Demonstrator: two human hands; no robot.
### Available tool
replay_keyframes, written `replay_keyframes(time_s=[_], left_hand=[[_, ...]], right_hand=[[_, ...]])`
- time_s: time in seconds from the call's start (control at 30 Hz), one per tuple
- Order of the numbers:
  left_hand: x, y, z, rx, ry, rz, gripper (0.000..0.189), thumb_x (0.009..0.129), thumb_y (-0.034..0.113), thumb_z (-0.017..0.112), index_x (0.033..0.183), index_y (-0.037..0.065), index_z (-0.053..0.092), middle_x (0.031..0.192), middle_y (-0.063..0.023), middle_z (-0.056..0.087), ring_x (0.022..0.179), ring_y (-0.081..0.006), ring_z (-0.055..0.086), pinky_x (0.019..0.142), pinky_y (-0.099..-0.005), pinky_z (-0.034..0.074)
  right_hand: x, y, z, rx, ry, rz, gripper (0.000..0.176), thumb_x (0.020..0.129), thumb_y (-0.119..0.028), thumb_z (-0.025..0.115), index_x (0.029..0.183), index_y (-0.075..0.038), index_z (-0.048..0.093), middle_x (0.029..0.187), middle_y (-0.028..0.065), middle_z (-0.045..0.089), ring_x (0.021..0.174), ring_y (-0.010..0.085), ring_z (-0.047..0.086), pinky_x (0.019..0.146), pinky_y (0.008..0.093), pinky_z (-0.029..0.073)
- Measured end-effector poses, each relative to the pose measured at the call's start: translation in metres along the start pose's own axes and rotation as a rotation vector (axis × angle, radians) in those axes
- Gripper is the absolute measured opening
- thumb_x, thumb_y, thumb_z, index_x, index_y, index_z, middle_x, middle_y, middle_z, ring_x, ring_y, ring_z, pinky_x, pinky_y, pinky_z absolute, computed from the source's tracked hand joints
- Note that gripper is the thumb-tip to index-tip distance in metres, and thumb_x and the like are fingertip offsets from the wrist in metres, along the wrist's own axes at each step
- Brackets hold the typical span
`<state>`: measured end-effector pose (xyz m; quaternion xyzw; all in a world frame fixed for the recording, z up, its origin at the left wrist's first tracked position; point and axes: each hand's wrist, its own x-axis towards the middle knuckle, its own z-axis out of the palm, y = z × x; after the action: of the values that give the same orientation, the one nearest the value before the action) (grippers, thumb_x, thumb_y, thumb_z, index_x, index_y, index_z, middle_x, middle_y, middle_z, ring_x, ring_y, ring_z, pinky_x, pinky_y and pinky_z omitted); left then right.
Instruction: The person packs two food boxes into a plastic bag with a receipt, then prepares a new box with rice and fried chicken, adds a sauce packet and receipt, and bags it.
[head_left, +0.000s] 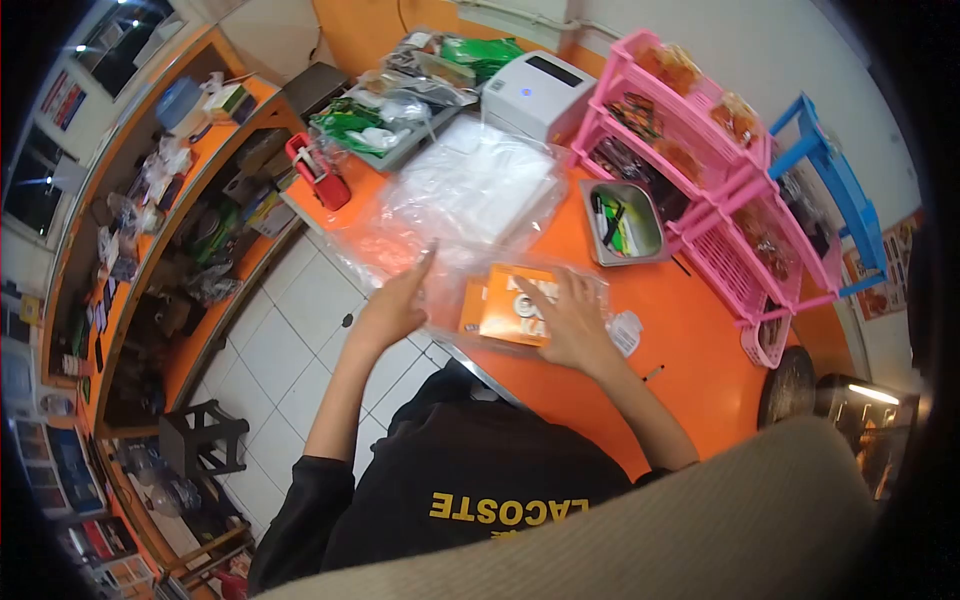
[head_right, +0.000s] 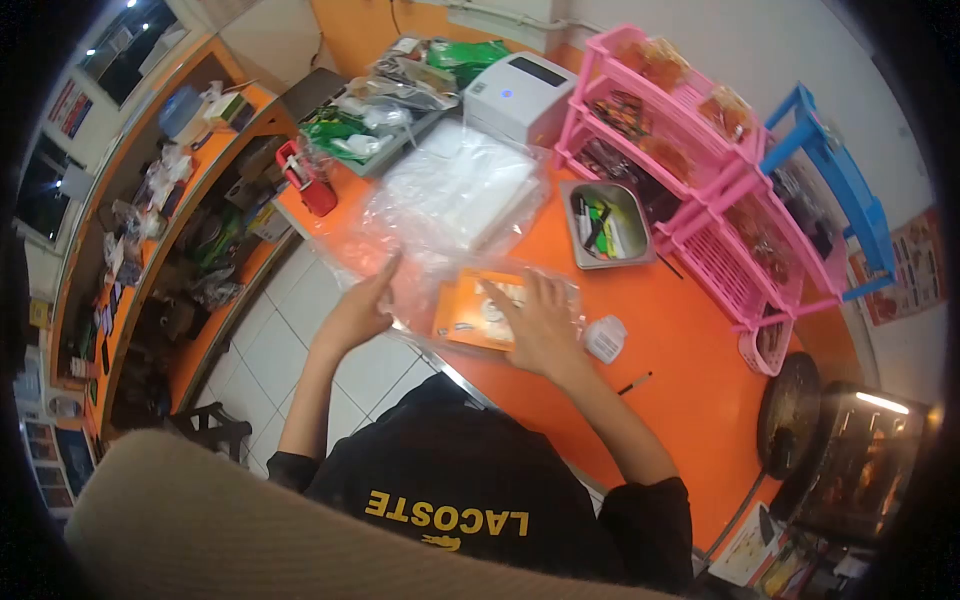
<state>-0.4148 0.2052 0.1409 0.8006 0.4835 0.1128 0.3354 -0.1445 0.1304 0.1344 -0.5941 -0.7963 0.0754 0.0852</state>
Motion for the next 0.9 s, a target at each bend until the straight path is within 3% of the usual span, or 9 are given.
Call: replay_keyframes(time_s=[0.17, 0.3, 0.4, 0.47, 0.53, 0.63, 0.7, 0.77, 0.9], left_hand=[[0.006, 0.013, 0.011, -0.051, 0.036, 0.053, 0.1, 0.063, -0.003, 0.058, 0.148, 0.015, 0.008, 0.086, -0.0197, 0.058, 0.084, -0.0341, 0.059, 0.079, -0.0392, 0.047], [0.008, 0.017, 0.012, 0.081, 0.007, 0.027, 0.098, 0.065, -0.001, 0.06, 0.148, 0.015, 0.01, 0.094, -0.0211, 0.058, 0.087, -0.0369, 0.059, 0.079, -0.0419, 0.048], [0.003, 0.027, 0.0, 0.173, -0.095, -0.004, 0.09, 0.067, 0.002, 0.061, 0.146, 0.014, 0.019, 0.1, -0.023, 0.056, 0.087, -0.0372, 0.059, 0.077, -0.043, 0.049], [-0.003, 0.023, 0.003, 0.19, -0.039, 0.019, 0.074, 0.069, 0.002, 0.06, 0.138, 0.013, 0.035, 0.095, -0.0207, 0.059, 0.084, -0.0358, 0.061, 0.074, -0.0425, 0.05], [0.002, 0.016, 0.007, 0.211, -0.012, 0.052, 0.057, 0.071, 0.002, 0.059, 0.126, 0.01, 0.049, 0.089, -0.0177, 0.062, 0.081, -0.0339, 0.062, 0.072, -0.0412, 0.051], [0.007, 0.016, -0.002, 0.162, 0.063, 0.129, 0.032, 0.073, 0.001, 0.057, 0.104, 0.005, 0.062, 0.08, -0.0122, 0.065, 0.076, -0.03, 0.064, 0.07, -0.0374, 0.051], [-0.012, 0.067, -0.065, 0.01, 0.239, 0.222, 0.021, 0.074, -0.001, 0.055, 0.092, 0.002, 0.065, 0.074, -0.0088, 0.065, 0.073, -0.0272, 0.065, 0.069, -0.0341, 0.051], [-0.019, 0.09, -0.104, -0.108, 0.208, 0.361, 0.019, 0.074, -0.002, 0.054, 0.09, 0.002, 0.064, 0.078, -0.0093, 0.066, 0.074, -0.0253, 0.064, 0.069, -0.0323, 0.05], [0.018, 0.09, -0.112, -0.308, 0.302, 0.606, 0.022, 0.073, -0.005, 0.051, 0.089, 0.002, 0.063, 0.084, -0.0097, 0.065, 0.079, -0.0221, 0.064, 0.071, -0.0305, 0.049]], right_hand=[[0.005, -0.016, -0.015, 0.017, 0.006, -0.003, 0.092, 0.053, -0.025, 0.081, 0.136, -0.027, 0.042, 0.13, 0.0225, 0.037, 0.125, 0.0383, 0.033, 0.104, 0.0525, 0.024], [0.016, -0.029, 0.018, 0.041, 0.027, -0.059, 0.087, 0.057, -0.027, 0.08, 0.136, -0.025, 0.043, 0.131, 0.0226, 0.036, 0.125, 0.0372, 0.032, 0.105, 0.0521, 0.023], [0.012, -0.031, -0.011, 0.037, 0.029, -0.048, 0.081, 0.062, -0.024, 0.077, 0.136, -0.019, 0.043, 0.133, 0.0235, 0.034, 0.127, 0.0364, 0.031, 0.106, 0.0513, 0.023], [0.001, -0.025, -0.021, 0.006, 0.125, 0.066, 0.077, 0.066, -0.021, 0.075, 0.135, -0.014, 0.041, 0.128, 0.024, 0.039, 0.122, 0.0367, 0.036, 0.102, 0.0508, 0.028], [-0.009, -0.005, -0.015, -0.081, 0.354, 0.262, 0.073, 0.071, -0.017, 0.072, 0.134, -0.01, 0.038, 0.116, 0.0243, 0.05, 0.111, 0.0375, 0.048, 0.095, 0.0506, 0.039], [-0.021, 0.028, -0.017, 0.186, -0.025, 0.729, 0.068, 0.076, -0.009, 0.065, 0.136, -0.009, 0.032, 0.085, 0.0161, 0.06, 0.079, 0.0306, 0.061, 0.07, 0.0424, 0.051], [-0.021, -0.004, -0.094, 0.678, 0.24, 0.71, 0.06, 0.077, 0.0, 0.055, 0.132, -0.007, 0.033, 0.065, 0.006, 0.056, 0.058, 0.0189, 0.06, 0.058, 0.0327, 0.051], [-0.031, -0.02, -0.136, 0.972, 0.536, 0.649, 0.048, 0.079, 0.003, 0.051, 0.125, -0.005, 0.038, 0.064, 0.0037, 0.055, 0.062, 0.0108, 0.059, 0.057, 0.0263, 0.048], [-0.041, -0.014, -0.15, 0.944, 0.562, 0.513, 0.037, 0.08, 0.002, 0.054, 0.114, -0.005, 0.042, 0.063, 0.0029, 0.055, 0.059, 0.011, 0.058, 0.056, 0.023, 0.046]])
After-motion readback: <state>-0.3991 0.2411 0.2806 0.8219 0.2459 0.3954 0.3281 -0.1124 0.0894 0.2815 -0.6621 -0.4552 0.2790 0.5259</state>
